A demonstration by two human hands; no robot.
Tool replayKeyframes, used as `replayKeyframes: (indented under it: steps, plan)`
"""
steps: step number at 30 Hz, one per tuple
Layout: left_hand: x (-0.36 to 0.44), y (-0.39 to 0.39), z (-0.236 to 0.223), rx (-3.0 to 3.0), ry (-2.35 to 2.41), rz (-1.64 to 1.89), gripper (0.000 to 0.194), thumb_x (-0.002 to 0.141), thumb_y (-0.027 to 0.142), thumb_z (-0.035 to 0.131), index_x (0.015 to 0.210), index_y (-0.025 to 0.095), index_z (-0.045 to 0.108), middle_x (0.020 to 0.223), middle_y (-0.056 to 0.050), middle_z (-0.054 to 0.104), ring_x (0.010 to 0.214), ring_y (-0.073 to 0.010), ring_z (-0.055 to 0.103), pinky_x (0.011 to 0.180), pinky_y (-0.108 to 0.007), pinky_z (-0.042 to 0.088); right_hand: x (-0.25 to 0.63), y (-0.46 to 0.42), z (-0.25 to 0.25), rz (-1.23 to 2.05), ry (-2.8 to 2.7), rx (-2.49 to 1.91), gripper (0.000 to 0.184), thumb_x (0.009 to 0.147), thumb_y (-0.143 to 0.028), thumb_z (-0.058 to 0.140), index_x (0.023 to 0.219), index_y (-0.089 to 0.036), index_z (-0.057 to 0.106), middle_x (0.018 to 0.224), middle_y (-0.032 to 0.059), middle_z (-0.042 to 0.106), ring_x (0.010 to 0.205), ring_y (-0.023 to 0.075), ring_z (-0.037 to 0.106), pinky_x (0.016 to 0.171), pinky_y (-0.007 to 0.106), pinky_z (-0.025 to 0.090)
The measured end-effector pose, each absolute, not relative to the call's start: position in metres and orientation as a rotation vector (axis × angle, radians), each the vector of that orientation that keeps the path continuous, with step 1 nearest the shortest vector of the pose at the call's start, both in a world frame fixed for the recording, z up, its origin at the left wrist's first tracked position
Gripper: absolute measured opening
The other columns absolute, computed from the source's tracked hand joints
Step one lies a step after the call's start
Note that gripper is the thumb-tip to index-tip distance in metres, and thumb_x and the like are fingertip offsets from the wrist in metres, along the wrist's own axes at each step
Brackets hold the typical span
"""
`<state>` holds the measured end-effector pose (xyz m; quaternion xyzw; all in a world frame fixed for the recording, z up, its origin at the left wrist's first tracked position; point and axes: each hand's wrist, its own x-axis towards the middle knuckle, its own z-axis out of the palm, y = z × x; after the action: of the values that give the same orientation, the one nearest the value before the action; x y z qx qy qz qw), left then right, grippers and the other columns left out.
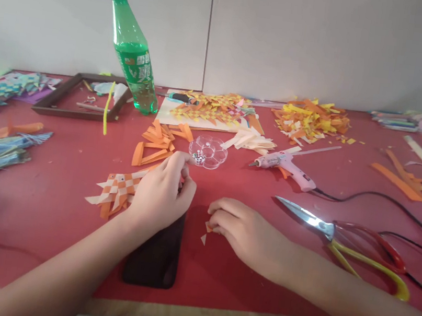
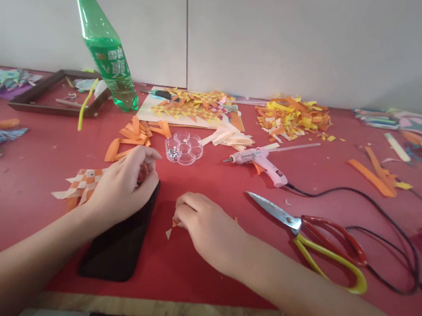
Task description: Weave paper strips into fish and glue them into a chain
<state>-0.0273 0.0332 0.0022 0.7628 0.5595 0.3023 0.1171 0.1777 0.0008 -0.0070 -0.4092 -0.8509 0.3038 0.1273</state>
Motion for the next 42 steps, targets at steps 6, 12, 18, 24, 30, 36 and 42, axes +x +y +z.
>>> replayKeyframes:
  steps: [6, 12, 18, 24, 30, 36, 42]
  plan:
    - [-0.026, 0.033, 0.003, 2.242, 1.632, 0.881, 0.026, 0.081, 0.011, 0.048, 0.104, 0.021, 0.048, 0.082, -0.001, 0.061, 0.072, -0.0181, 0.06, 0.064, -0.031, 0.046, 0.18, 0.004, 0.002, 0.865, -2.421, -1.173, 0.021, 0.093, -0.007, 0.047, 0.085, -0.017, 0.063, 0.089, 0.0049, 0.067, 0.081, 0.0155, 0.063, 0.076, 0.03, 0.052]
    - [-0.026, 0.033, 0.003, 2.232, 1.651, 0.851, 0.025, 0.081, 0.011, 0.048, 0.104, 0.022, 0.048, 0.082, 0.0, 0.061, 0.068, -0.0169, 0.059, 0.063, -0.03, 0.044, 0.185, 0.015, 0.011, 0.963, -2.556, -1.025, 0.022, 0.094, -0.009, 0.05, 0.087, -0.017, 0.069, 0.102, 0.0056, 0.07, 0.093, 0.0152, 0.065, 0.083, 0.028, 0.05]
    - [-0.026, 0.033, 0.004, 2.223, 1.663, 0.837, 0.025, 0.081, 0.011, 0.048, 0.104, 0.021, 0.048, 0.082, 0.0, 0.061, 0.069, -0.0166, 0.059, 0.062, -0.03, 0.044, 0.192, 0.024, 0.006, 0.953, -2.69, -0.725, 0.025, 0.094, -0.005, 0.048, 0.092, -0.015, 0.071, 0.1, 0.0057, 0.072, 0.092, 0.0153, 0.063, 0.083, 0.026, 0.05]
    - [-0.027, 0.033, 0.004, 2.219, 1.673, 0.837, 0.025, 0.081, 0.011, 0.048, 0.104, 0.022, 0.048, 0.083, 0.0, 0.062, 0.068, -0.0168, 0.059, 0.06, -0.03, 0.044, 0.196, 0.012, -0.004, 0.685, -2.704, -0.699, 0.031, 0.097, -0.006, 0.04, 0.092, -0.014, 0.069, 0.092, 0.0079, 0.067, 0.084, 0.017, 0.055, 0.075, 0.029, 0.049]
    - [-0.028, 0.033, 0.003, 2.245, 1.656, 0.861, 0.025, 0.081, 0.012, 0.049, 0.104, 0.022, 0.048, 0.082, 0.0, 0.062, 0.067, -0.0161, 0.06, 0.061, -0.029, 0.044, 0.186, 0.004, 0.0, 0.912, -2.579, -1.0, 0.016, 0.097, -0.011, 0.049, 0.103, -0.017, 0.062, 0.091, 0.0039, 0.063, 0.08, 0.0128, 0.059, 0.075, 0.025, 0.05]
    - [-0.028, 0.033, 0.002, 2.276, 1.638, 0.901, 0.025, 0.082, 0.012, 0.049, 0.104, 0.023, 0.047, 0.081, 0.001, 0.062, 0.067, -0.0153, 0.06, 0.062, -0.028, 0.044, 0.175, 0.001, 0.006, 0.603, -2.858, -0.767, 0.029, 0.098, -0.008, 0.042, 0.113, -0.013, 0.067, 0.096, 0.0098, 0.064, 0.088, 0.0186, 0.058, 0.078, 0.03, 0.049]
    - [-0.028, 0.033, 0.003, 2.263, 1.648, 0.89, 0.026, 0.082, 0.012, 0.049, 0.105, 0.022, 0.048, 0.081, 0.001, 0.062, 0.066, -0.0151, 0.059, 0.062, -0.028, 0.044, 0.175, -0.001, 0.004, 0.465, -2.932, -0.71, 0.025, 0.095, -0.006, 0.044, 0.1, -0.012, 0.068, 0.094, 0.0086, 0.064, 0.085, 0.019, 0.052, 0.076, 0.03, 0.048]
